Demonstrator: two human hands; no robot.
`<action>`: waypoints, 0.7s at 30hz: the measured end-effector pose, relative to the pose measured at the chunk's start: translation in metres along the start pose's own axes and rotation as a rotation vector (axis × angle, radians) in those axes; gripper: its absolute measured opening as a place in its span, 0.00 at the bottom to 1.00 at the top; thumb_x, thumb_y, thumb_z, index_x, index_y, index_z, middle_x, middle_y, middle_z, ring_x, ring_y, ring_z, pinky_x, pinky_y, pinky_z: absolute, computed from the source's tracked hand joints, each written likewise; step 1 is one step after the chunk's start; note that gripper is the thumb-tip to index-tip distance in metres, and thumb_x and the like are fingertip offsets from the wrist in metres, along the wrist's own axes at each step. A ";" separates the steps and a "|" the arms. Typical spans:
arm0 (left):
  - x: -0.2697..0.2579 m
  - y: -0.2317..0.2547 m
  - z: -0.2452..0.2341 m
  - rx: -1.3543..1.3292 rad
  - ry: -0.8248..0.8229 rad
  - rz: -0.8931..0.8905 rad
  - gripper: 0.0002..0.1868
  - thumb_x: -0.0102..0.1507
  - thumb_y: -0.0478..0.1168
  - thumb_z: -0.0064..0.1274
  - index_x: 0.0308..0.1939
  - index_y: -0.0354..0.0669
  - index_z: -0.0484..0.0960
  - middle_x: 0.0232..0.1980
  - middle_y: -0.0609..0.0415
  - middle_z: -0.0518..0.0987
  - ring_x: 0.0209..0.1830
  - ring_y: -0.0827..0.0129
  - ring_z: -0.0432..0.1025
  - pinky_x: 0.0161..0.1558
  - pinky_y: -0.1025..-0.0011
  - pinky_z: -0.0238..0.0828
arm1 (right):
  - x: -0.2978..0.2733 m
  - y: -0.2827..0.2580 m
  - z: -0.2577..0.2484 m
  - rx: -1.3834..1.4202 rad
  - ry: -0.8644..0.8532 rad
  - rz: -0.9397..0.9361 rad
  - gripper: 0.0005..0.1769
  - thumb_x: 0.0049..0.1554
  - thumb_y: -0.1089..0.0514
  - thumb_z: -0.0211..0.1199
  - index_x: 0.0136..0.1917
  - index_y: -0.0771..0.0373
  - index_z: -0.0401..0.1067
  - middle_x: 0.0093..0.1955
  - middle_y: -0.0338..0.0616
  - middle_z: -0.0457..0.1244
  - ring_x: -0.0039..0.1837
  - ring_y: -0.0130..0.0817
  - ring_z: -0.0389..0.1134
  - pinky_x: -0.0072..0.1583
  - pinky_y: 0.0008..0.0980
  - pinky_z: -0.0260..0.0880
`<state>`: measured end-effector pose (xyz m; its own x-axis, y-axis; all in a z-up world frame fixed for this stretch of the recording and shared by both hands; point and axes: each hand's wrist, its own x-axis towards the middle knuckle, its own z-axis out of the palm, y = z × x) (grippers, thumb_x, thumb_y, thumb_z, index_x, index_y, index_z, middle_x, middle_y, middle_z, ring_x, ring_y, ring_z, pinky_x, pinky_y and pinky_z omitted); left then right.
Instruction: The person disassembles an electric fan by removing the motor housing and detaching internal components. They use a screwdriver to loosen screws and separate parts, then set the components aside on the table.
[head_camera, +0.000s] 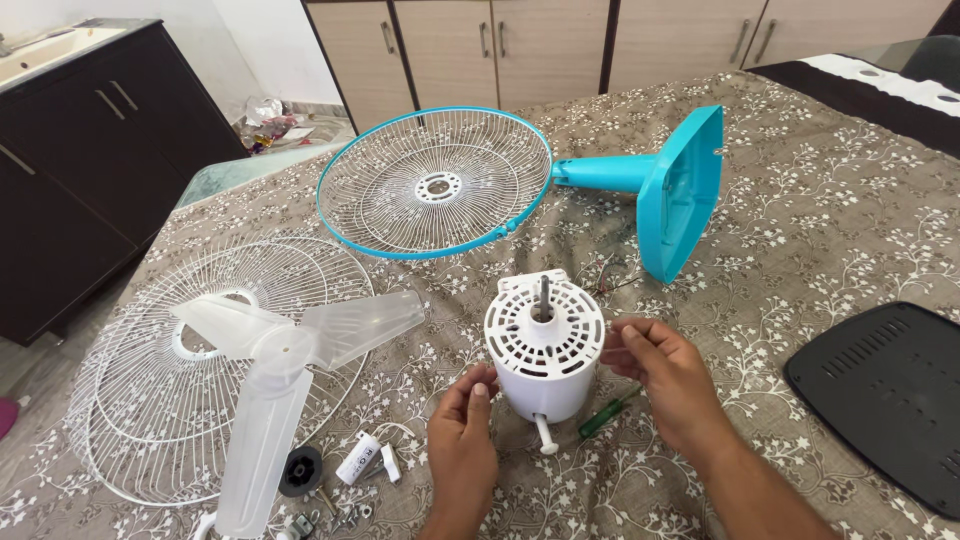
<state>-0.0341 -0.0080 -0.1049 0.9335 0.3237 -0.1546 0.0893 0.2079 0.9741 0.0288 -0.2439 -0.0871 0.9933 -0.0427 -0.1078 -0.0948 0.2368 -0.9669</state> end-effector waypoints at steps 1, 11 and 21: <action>0.000 -0.001 -0.001 0.010 -0.011 0.041 0.17 0.69 0.37 0.43 0.59 0.33 0.79 0.52 0.50 0.84 0.51 0.71 0.77 0.54 0.71 0.75 | 0.000 0.001 0.000 0.015 -0.015 -0.028 0.15 0.64 0.58 0.53 0.59 0.68 0.72 0.51 0.50 0.71 0.53 0.40 0.74 0.60 0.43 0.74; -0.009 -0.005 -0.018 0.071 -0.076 -0.121 0.18 0.72 0.48 0.40 0.41 0.41 0.81 0.22 0.60 0.67 0.14 0.80 0.56 0.17 0.75 0.56 | -0.008 0.016 -0.006 0.036 0.063 -0.019 0.15 0.66 0.52 0.53 0.53 0.65 0.74 0.33 0.40 0.61 0.30 0.26 0.57 0.32 0.27 0.59; -0.015 -0.024 -0.052 0.253 -0.221 0.008 0.28 0.69 0.56 0.46 0.18 0.43 0.68 0.14 0.60 0.67 0.12 0.77 0.60 0.17 0.73 0.56 | -0.021 0.043 -0.018 -0.411 -0.094 -0.344 0.22 0.53 0.65 0.60 0.21 0.57 0.59 0.21 0.34 0.53 0.25 0.23 0.49 0.27 0.30 0.50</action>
<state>-0.0682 0.0301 -0.1346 0.9848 0.1103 -0.1344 0.1394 -0.0389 0.9895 0.0028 -0.2500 -0.1308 0.9714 0.0406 0.2338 0.2373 -0.1752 -0.9555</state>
